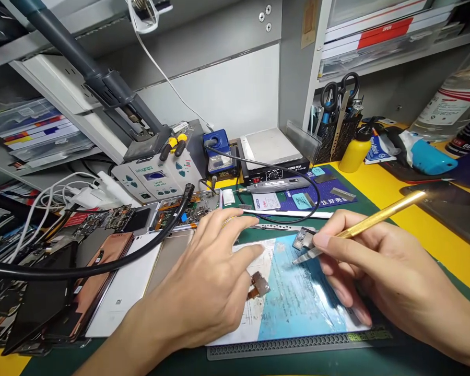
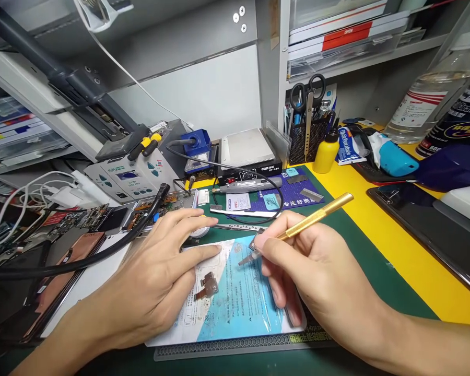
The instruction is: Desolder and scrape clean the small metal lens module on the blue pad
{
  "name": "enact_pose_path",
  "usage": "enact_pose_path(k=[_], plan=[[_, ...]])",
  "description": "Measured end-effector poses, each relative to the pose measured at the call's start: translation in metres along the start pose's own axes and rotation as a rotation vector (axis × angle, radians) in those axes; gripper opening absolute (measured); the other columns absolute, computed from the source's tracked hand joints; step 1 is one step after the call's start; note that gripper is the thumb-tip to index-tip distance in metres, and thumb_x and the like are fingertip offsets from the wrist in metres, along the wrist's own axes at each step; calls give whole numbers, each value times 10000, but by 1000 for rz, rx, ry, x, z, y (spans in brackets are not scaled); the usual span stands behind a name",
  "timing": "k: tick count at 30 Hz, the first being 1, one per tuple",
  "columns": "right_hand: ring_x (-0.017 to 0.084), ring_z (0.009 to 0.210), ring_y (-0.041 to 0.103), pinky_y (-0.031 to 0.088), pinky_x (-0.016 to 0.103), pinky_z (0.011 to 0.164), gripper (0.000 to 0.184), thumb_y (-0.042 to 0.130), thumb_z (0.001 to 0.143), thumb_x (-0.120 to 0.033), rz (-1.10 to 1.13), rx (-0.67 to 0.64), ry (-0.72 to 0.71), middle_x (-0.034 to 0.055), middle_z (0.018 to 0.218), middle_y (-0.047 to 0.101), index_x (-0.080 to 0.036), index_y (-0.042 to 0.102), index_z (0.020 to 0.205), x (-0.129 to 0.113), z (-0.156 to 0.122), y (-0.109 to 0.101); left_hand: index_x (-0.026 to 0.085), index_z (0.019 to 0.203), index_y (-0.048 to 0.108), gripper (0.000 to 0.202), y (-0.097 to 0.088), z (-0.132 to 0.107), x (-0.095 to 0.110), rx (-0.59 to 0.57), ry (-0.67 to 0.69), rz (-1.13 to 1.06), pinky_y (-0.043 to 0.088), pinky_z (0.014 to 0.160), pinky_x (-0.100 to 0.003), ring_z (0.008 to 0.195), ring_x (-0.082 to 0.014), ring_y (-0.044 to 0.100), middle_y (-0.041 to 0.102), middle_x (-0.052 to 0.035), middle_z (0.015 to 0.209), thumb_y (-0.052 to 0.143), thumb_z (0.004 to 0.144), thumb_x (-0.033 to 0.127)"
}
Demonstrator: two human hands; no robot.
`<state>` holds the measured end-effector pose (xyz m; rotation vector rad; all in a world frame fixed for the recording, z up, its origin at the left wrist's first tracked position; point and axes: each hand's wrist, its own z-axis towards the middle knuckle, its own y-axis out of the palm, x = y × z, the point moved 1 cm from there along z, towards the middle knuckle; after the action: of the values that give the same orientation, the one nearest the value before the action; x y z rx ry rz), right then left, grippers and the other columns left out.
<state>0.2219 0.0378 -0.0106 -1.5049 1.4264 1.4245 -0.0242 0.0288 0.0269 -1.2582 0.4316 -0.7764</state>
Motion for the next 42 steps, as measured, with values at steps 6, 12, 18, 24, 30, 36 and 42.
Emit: enact_pose_path(k=[6,12,18,24,30,36,42], plan=[[128,305,499,436,194,270,393,835,839,-595,19,-1,17,-50,498,580,-255,640,807,-1,-3,-2,122,1167,746,379,-3,-8,-6,85,-28,-87,439,1195,-611,1429,-325,459,616,-169,1432,465,955,-20],[138,300,503,426,202,274,398,822,851,-608,-12,14,40,-50,489,566,-260,630,824,0,-2,-4,135,1073,766,360,-9,-16,-11,178,-23,-119,466,1187,-575,1385,-299,526,686,-154,1349,520,889,-53],[152,297,520,427,208,257,382,834,830,-608,-12,18,39,-49,486,566,-272,653,834,3,2,-8,153,1017,801,382,-10,-19,-11,177,22,-111,494,1137,-645,1387,-361,553,707,-155,1367,549,791,-24],[154,300,541,442,195,256,358,837,829,-586,14,-8,47,-45,469,569,-273,664,819,4,2,-9,164,1017,820,393,-7,-21,-9,143,37,-83,432,1194,-693,1411,-377,544,701,-151,1405,557,779,-4],[155,301,546,460,199,258,316,842,837,-547,26,-9,48,-45,479,579,-275,681,834,4,2,-10,136,1086,799,437,-5,-20,-13,129,18,-93,478,1165,-630,1407,-367,538,682,-156,1425,541,771,-23],[151,311,558,444,193,249,312,852,831,-533,6,-2,36,-43,523,593,-269,686,833,4,2,-10,50,1182,760,470,-4,-20,-16,154,-1,-143,453,1211,-605,1430,-357,520,653,-211,1439,532,781,-42],[145,308,562,448,190,255,302,846,845,-526,-4,2,36,-50,542,587,-269,687,836,5,2,-10,77,1026,793,372,-6,-20,-14,191,25,-138,483,1150,-627,1380,-369,560,696,-214,1366,539,780,-40]])
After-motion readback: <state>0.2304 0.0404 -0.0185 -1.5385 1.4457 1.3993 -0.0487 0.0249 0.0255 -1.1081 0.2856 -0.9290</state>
